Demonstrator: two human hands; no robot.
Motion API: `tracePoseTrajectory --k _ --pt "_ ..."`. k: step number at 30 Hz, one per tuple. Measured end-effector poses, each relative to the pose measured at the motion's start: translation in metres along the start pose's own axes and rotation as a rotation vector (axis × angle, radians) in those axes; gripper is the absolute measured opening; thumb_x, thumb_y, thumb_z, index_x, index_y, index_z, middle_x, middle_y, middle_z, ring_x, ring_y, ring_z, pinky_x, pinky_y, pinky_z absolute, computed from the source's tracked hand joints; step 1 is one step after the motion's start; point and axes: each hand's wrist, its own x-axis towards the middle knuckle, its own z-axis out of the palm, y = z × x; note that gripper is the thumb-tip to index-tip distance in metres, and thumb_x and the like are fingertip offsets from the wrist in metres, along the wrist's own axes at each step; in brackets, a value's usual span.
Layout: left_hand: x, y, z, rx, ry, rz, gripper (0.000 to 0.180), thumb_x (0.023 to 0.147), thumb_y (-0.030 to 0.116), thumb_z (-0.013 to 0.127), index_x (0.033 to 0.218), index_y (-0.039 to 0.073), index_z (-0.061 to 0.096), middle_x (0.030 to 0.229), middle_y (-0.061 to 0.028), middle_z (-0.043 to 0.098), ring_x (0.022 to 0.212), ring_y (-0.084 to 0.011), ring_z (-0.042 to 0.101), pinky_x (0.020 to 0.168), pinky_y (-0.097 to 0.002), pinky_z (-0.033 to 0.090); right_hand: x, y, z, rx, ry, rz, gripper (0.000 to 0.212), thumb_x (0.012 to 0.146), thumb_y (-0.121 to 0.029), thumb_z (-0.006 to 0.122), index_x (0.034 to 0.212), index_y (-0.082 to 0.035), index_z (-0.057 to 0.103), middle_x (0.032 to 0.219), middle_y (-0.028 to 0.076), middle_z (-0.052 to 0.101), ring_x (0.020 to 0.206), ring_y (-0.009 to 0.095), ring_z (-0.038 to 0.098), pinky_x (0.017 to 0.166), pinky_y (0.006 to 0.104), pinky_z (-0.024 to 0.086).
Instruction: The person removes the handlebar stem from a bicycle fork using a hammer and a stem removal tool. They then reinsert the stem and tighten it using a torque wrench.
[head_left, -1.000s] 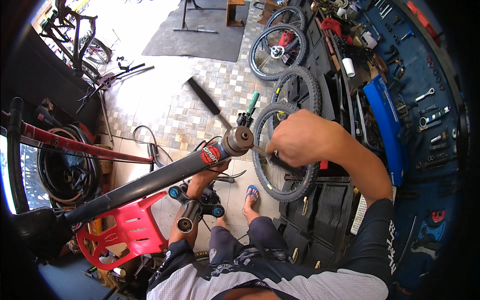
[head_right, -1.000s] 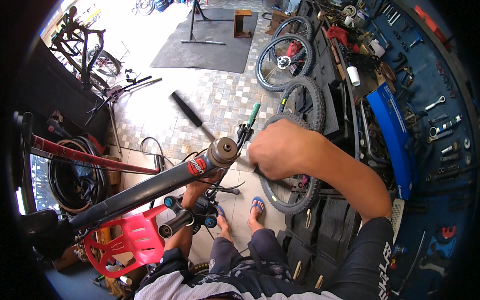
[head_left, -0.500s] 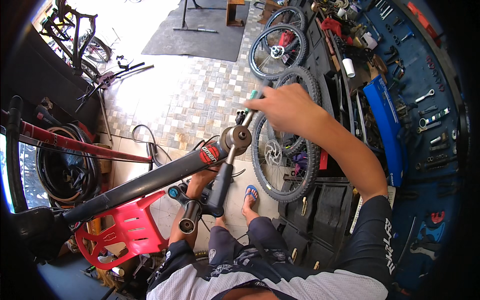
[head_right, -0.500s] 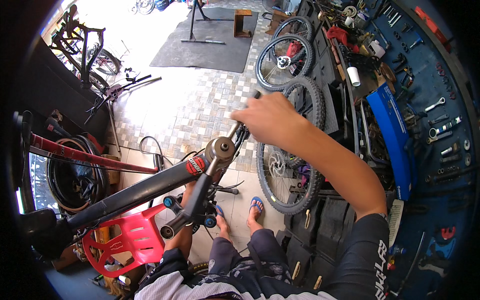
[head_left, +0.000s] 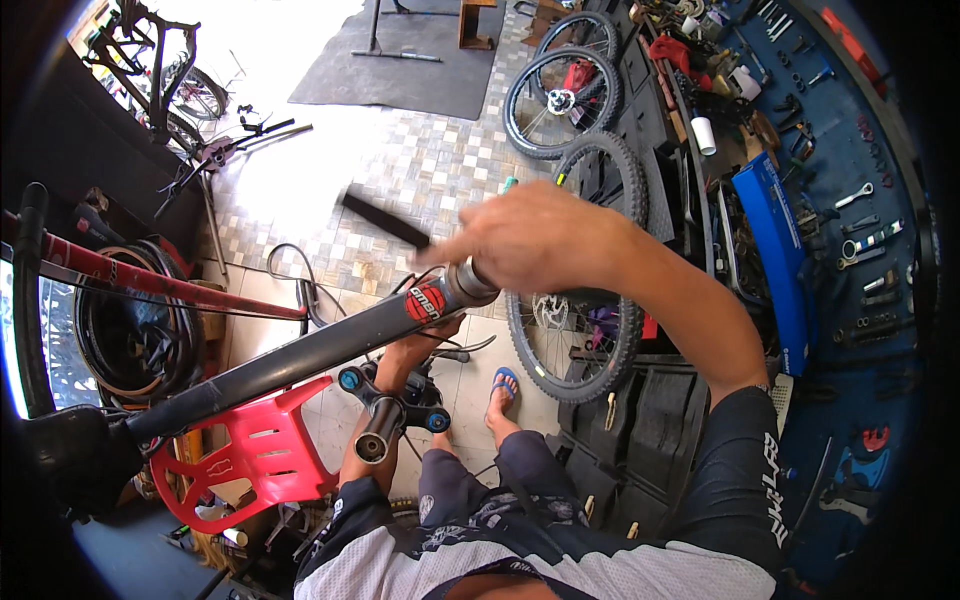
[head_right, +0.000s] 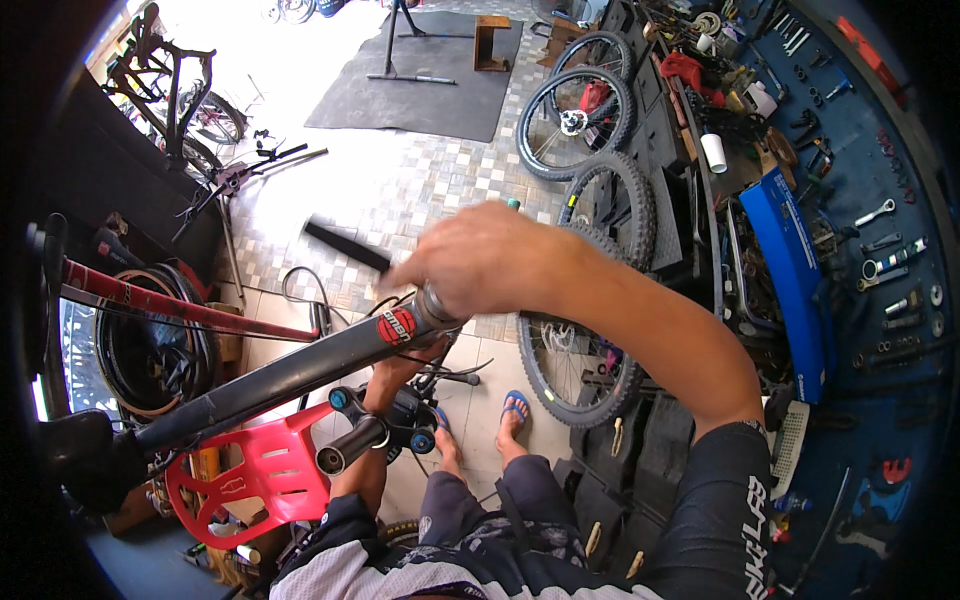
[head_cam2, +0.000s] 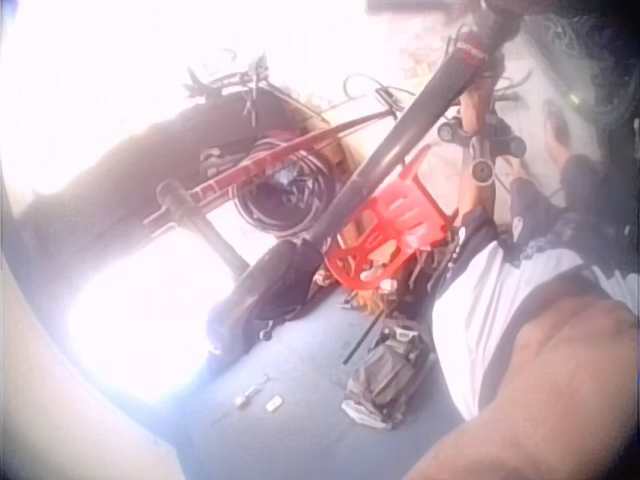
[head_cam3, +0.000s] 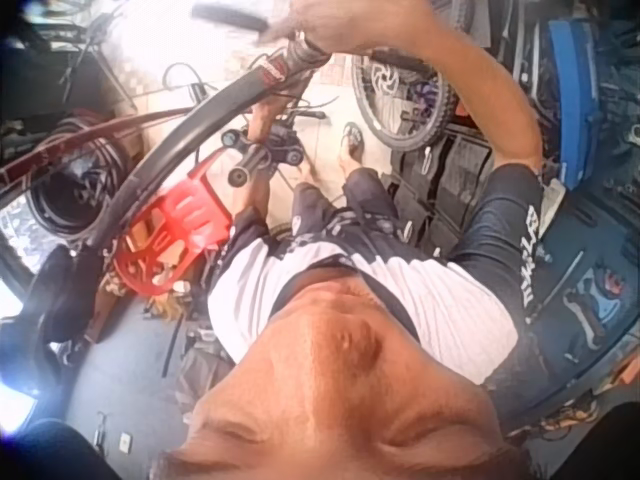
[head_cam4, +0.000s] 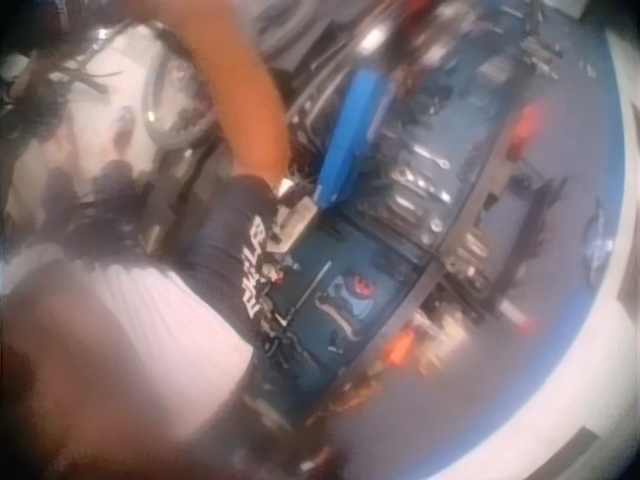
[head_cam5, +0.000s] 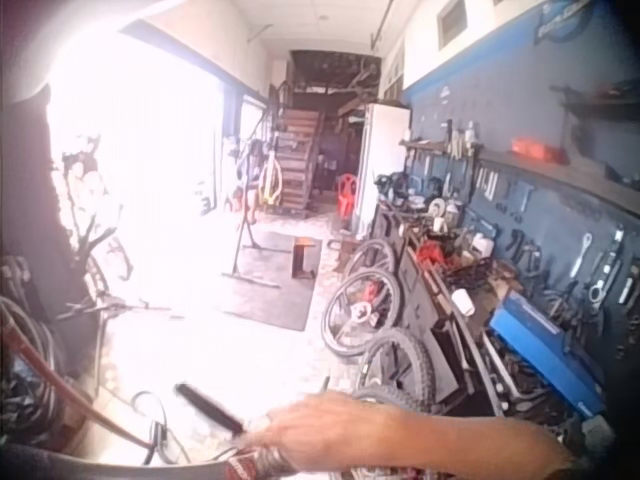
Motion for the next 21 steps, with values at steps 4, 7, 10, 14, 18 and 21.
tracePoseTrajectory --k 4,7,10,14,18,21 --pt "0.003 -0.009 0.007 0.030 0.043 0.162 0.042 0.087 0.042 0.081 0.115 0.013 0.070 0.110 -0.0091 0.073 0.113 -0.0314 0.066 0.114 -0.0496 0.043 0.004 0.031 0.008 -0.286 0.177 0.224 0.051 0.090 -0.010 0.063 0.136 -0.031 0.073 0.103 0.011 0.073 0.093 0.032 0.076 0.078 0.0474 0.058" --pt "0.001 -0.016 0.011 -0.121 0.033 0.150 0.044 0.088 0.042 0.081 0.118 0.012 0.069 0.113 -0.0091 0.073 0.114 -0.0306 0.066 0.116 -0.0495 0.042 -0.024 0.053 0.015 -0.418 0.195 0.428 0.043 0.088 -0.011 0.063 0.126 -0.026 0.077 0.099 0.012 0.074 0.087 0.036 0.075 0.074 0.0504 0.058" --pt "-0.002 -0.019 0.010 0.075 -0.057 0.092 0.050 0.088 0.044 0.083 0.121 0.011 0.068 0.115 -0.0099 0.072 0.112 -0.0305 0.067 0.115 -0.0496 0.043 -0.055 0.053 0.014 -0.313 -0.162 0.467 0.033 0.086 -0.013 0.063 0.114 -0.022 0.079 0.092 0.013 0.074 0.087 0.037 0.074 0.076 0.0515 0.058" --pt "0.003 -0.019 0.008 0.047 -0.073 0.116 0.052 0.086 0.043 0.085 0.121 0.010 0.067 0.114 -0.0113 0.072 0.109 -0.0314 0.067 0.111 -0.0491 0.046 -0.072 0.018 0.012 -0.105 -0.432 0.146 0.027 0.087 -0.015 0.062 0.108 -0.019 0.078 0.087 0.014 0.073 0.089 0.037 0.073 0.077 0.0515 0.058" --pt "0.001 -0.017 0.006 0.071 -0.093 0.047 0.047 0.086 0.042 0.084 0.118 0.010 0.070 0.109 -0.0109 0.072 0.106 -0.0293 0.069 0.101 -0.0460 0.053 -0.054 -0.017 0.006 0.043 -0.197 -0.201 0.040 0.092 -0.014 0.060 0.127 -0.025 0.073 0.090 0.012 0.065 0.081 0.035 0.071 0.070 0.0487 0.057" --pt "-0.002 -0.016 0.007 0.128 -0.161 -0.026 0.042 0.089 0.044 0.083 0.115 0.012 0.074 0.098 -0.0078 0.074 0.096 -0.0244 0.070 0.092 -0.0388 0.056 -0.020 -0.025 0.006 -0.093 0.032 -0.097 0.045 0.093 -0.015 0.061 0.135 -0.026 0.072 0.101 0.013 0.070 0.089 0.033 0.075 0.076 0.0467 0.060"
